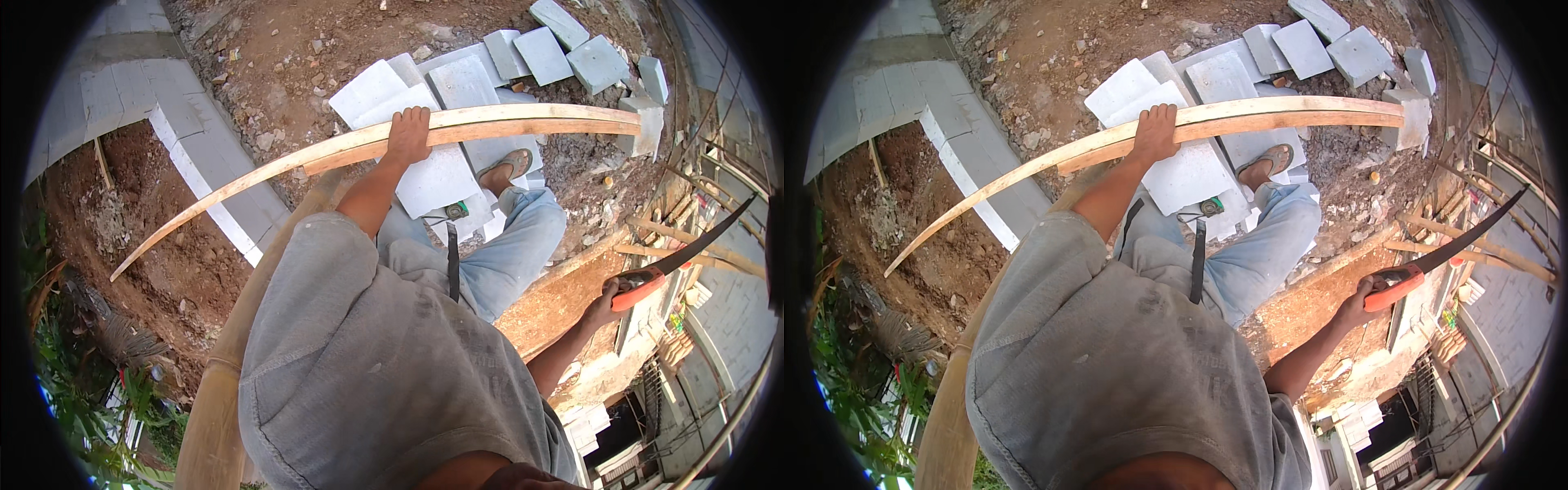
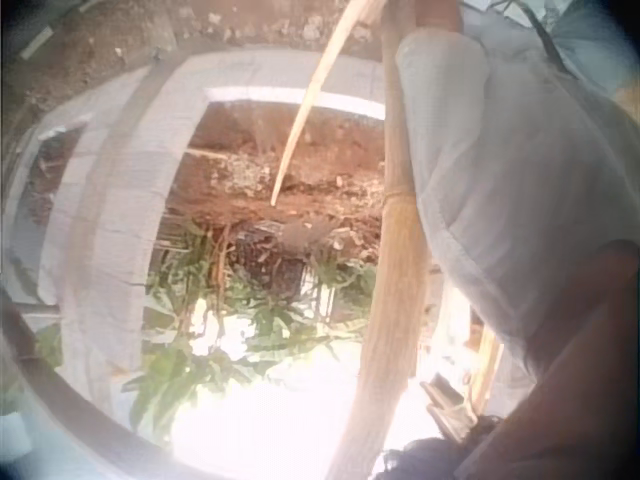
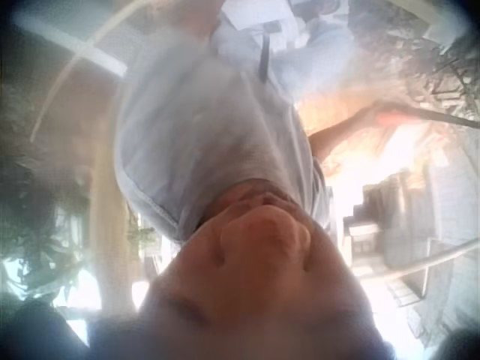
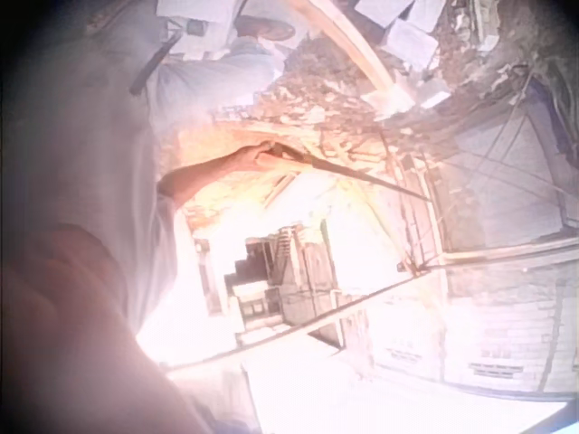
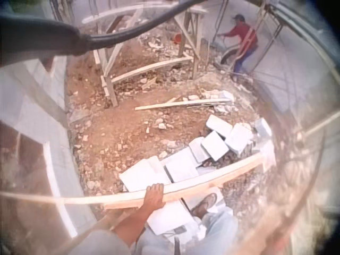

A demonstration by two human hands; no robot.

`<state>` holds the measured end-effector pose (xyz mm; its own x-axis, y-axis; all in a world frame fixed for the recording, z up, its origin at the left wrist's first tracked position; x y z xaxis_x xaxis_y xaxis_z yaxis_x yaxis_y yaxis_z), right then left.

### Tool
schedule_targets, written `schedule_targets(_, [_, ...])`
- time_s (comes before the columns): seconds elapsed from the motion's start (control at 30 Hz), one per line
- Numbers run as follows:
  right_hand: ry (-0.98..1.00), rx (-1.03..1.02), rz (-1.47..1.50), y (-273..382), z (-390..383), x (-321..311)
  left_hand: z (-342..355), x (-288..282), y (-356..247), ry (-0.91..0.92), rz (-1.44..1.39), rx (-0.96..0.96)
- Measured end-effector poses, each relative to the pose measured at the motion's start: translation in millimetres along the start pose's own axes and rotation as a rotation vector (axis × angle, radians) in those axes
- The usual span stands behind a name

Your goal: The person positions a long wooden plank on stacked white blocks, saws it with a hand saw, then measures the cut piece with a tape measure. The person handles the plank and saw throughout, and the cut piece is set aside on the ground.

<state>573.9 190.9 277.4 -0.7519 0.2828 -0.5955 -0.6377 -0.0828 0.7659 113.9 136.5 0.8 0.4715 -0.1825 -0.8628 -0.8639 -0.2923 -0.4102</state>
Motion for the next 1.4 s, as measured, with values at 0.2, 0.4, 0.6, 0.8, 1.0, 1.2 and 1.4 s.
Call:
schedule_targets(0.2, [-0.036, -0.019, 0.254, 43.3, -22.9, -40.0, 3.4, -0.2, -4.2, 0.011, 0.041, -0.017])
schedule_targets(0.4, [0.015, 0.071, 0.27, 21.2, 35.4, -14.7, 2.6, -4.7, -6.2, 0.097, 0.068, -0.086])
schedule_targets(0.6, [0.104, -0.041, 0.295, 1.5, 221.1, 42.8, -4.6, -0.7, -1.4, 0.202, 0.115, -0.104])
schedule_targets(0.8, [0.351, 0.064, 0.36, -17.6, 316.3, 61.3, -8.0, 8.0, 0.9, 0.393, 0.376, -0.383])
schedule_targets(1.0, [0.506, 0.024, -0.129, -32.0, 364.4, 27.4, 18.6, -45.7, -77.8, 0.597, -0.002, -0.782])
schedule_targets(1.2, [0.499, 0.41, 0.353, 62.7, 384.9, 80.8, -111.4, -175.4, -56.6, -0.305, -0.437, -1.204])
schedule_targets(1.4, [0.572, 0.361, 0.49, 141.5, 396.1, 120.2, -328.0, -174.9, -50.1, -0.558, -0.799, -1.582])
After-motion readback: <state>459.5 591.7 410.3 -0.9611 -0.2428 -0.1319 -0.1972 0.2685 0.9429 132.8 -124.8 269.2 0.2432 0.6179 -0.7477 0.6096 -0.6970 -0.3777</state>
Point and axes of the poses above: each hand's wrist, its own z-axis towards the middle knuckle, its own x-axis out of the palm, y = z × x, the point moved 4 cm from there along z, towards the middle knuckle, and after that the axes turned 7 degrees about y, right-handed, at the moved point
